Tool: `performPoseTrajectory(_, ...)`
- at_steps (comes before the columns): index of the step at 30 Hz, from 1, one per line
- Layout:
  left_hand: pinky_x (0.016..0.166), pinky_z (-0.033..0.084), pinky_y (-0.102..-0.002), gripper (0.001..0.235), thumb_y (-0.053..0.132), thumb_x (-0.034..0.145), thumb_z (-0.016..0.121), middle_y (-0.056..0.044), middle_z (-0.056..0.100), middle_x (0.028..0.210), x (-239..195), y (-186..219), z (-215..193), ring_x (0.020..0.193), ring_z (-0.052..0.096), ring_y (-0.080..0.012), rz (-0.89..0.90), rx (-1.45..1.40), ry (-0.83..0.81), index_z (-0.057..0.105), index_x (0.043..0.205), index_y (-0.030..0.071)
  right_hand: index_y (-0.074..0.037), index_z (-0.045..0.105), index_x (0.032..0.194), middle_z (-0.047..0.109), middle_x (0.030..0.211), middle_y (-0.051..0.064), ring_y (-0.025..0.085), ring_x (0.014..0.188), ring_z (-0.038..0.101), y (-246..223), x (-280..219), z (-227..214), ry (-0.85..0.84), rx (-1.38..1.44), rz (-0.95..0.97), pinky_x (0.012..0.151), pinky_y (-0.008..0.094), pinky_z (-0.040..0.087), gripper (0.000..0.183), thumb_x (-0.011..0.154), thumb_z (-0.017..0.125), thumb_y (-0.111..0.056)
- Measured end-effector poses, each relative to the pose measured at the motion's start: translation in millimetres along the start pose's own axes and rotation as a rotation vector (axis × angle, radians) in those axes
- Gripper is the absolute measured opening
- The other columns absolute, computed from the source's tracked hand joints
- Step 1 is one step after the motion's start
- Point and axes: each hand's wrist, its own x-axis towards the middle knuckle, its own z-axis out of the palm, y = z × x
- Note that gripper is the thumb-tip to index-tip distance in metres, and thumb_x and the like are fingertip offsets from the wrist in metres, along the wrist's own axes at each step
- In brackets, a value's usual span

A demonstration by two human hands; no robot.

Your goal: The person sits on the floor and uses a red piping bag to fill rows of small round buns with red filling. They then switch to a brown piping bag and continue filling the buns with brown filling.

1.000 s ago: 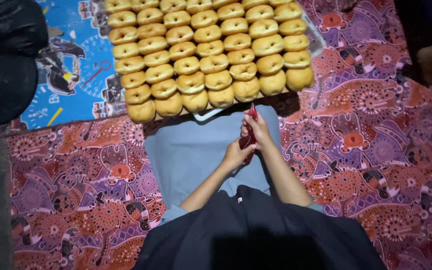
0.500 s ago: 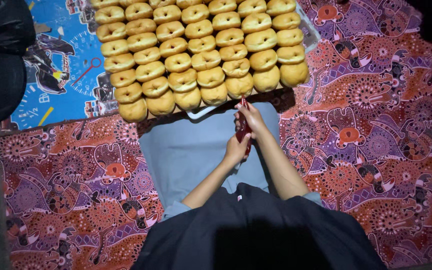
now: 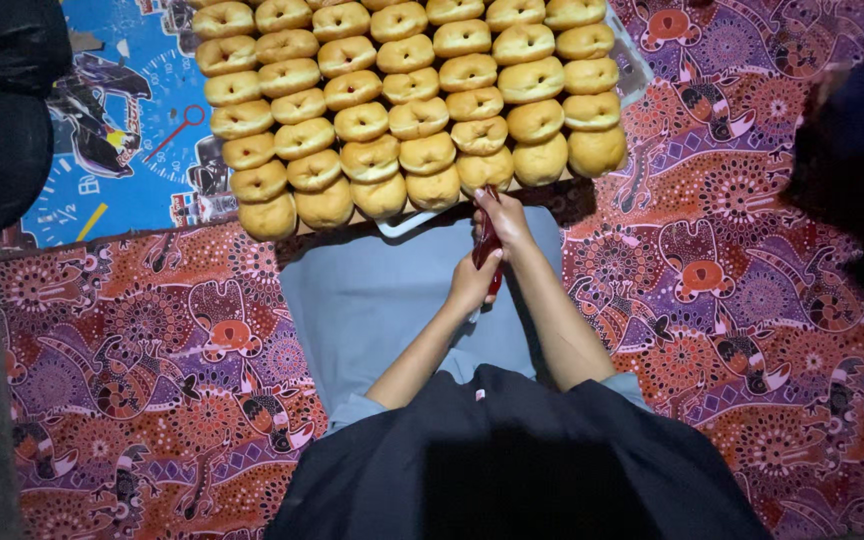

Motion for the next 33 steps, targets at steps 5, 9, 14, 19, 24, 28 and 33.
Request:
performPoseTrajectory(5, 0.035, 0.039, -0.031, 0.026, 0.029, 0.102, 0.061, -0.004, 0.057, 0.06, 0.6, 1.7, -4.0, 0.039, 0.05, -0.0123, -0.041, 0.048, 0.007, 0.06, 0.097, 0.003, -0.008, 0.056, 0.083, 0.048, 0.055, 0.0, 0.013, 0.043, 0.044, 16.1, 12.3, -6.4, 0.036, -0.009, -0.063, 0.04, 0.029, 0.038, 0.03, 0.102, 0.062, -0.032)
performPoseTrajectory(9, 0.033, 0.034, -0.031, 0.029, 0.029, 0.101, 0.061, -0.004, 0.054, 0.058, -0.3, 0.3, -8.9, 0.037, 0.045, -0.0126, -0.104, -0.064, -0.053, 0.057, 0.097, 0.001, -0.011, 0.05, 0.077, 0.043, 0.054, -0.001, 0.012, 0.042, 0.039, 26.4, 20.3, -9.3, 0.033, -0.011, -0.075, 0.041, 0.03, 0.035, 0.036, 0.104, 0.056, -0.034)
performPoseTrajectory(14, 0.033, 0.034, -0.03, 0.027, 0.028, 0.101, 0.061, -0.004, 0.056, 0.061, -1.9, -4.4, -11.9, 0.038, 0.046, -0.0119, -0.095, -0.069, -0.048, 0.059, 0.098, 0.001, -0.015, 0.043, 0.07, 0.038, 0.054, -0.003, 0.012, 0.042, 0.033, 30.4, 22.7, -9.3, 0.031, -0.007, -0.054, 0.041, 0.031, 0.031, 0.042, 0.106, 0.05, -0.036)
performPoseTrajectory(19, 0.037, 0.04, -0.028, 0.028, 0.029, 0.101, 0.062, -0.005, 0.061, 0.065, -2.4, -6.5, -11.8, 0.043, 0.053, -0.0105, -0.026, -0.005, -0.041, 0.061, 0.1, 0.001, -0.018, 0.036, 0.064, 0.034, 0.051, -0.003, 0.013, 0.04, 0.031, 28.6, 16.2, -6.4, 0.061, 0.026, -0.047, 0.04, 0.032, 0.028, 0.045, 0.104, 0.049, -0.034)
performPoseTrajectory(24, 0.035, 0.037, -0.03, 0.03, 0.03, 0.1, 0.061, -0.007, 0.059, 0.063, -5.1, -11.8, -12.7, 0.04, 0.05, -0.0134, -0.098, -0.001, -0.047, 0.061, 0.1, 0.0, -0.017, 0.039, 0.064, 0.035, 0.049, -0.001, 0.015, 0.04, 0.033, 25.6, 8.2, -5.9, 0.072, 0.078, -0.048, 0.04, 0.033, 0.03, 0.046, 0.104, 0.052, -0.037)
performPoseTrajectory(28, 0.042, 0.047, -0.033, 0.03, 0.029, 0.099, 0.063, -0.008, 0.065, 0.071, 0.5, -36.0, -11.4, 0.05, 0.06, -0.0153, -0.041, 0.048, -0.014, 0.064, 0.107, 0.0, -0.015, 0.047, 0.072, 0.043, 0.057, 0.0, 0.013, 0.047, 0.041, 25.7, -6.7, -12.2, -0.022, 0.079, -0.046, 0.046, 0.03, 0.035, 0.035, 0.1, 0.062, -0.031)
performPoseTrajectory(33, 0.066, 0.057, -0.038, 0.028, 0.022, 0.099, 0.065, -0.011, 0.077, 0.085, 13.4, -69.3, -3.9, 0.071, 0.072, -0.0191, 0.264, 0.122, 0.172, 0.07, 0.112, -0.002, -0.01, 0.055, 0.096, 0.06, 0.08, -0.001, 0.011, 0.072, 0.06, 22.3, -36.8, -13.6, -0.103, -0.062, -0.2, 0.066, 0.027, 0.051, 0.018, 0.091, 0.072, -0.011)
